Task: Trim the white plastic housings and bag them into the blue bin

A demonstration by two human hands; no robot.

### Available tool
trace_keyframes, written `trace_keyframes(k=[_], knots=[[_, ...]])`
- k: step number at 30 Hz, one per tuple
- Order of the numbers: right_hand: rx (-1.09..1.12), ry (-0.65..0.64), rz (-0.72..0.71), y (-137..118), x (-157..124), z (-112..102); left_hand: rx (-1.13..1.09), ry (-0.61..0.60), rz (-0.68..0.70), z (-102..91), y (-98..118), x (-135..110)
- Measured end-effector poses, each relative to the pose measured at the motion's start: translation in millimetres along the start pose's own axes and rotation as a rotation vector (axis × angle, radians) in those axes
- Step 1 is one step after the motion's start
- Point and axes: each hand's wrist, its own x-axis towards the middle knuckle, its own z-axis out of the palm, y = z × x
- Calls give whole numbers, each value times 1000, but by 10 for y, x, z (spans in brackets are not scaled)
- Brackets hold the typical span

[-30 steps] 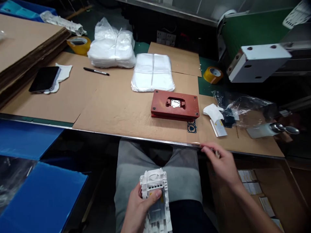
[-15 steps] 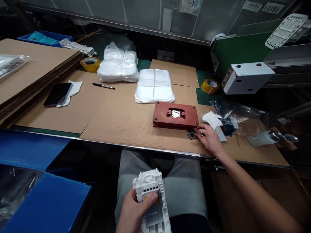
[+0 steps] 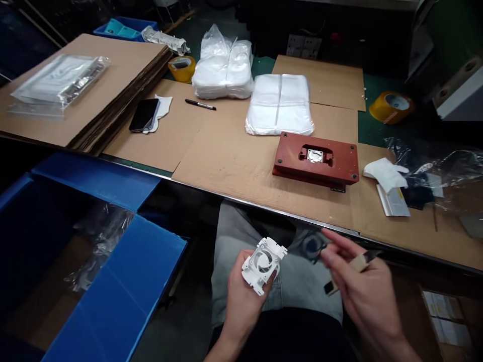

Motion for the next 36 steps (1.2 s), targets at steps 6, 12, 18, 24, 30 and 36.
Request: trace_keyframes(k=[6, 12, 18, 24, 30, 36], knots=[[183, -215, 220, 135, -439, 435, 91, 26, 105, 9, -10, -73], [224, -211, 238, 186, -426, 515, 114, 33, 149, 24, -37, -97], [227, -210, 242, 189, -423, 509, 127, 38, 148, 33, -36, -97], [219, -219, 230, 175, -425, 511, 115, 57, 164, 32, -20, -103], [203, -227, 226, 141, -428, 517, 102, 53, 218, 35, -35, -102], [159, -233, 206, 102, -412, 517, 99, 40, 222, 33, -19, -109]])
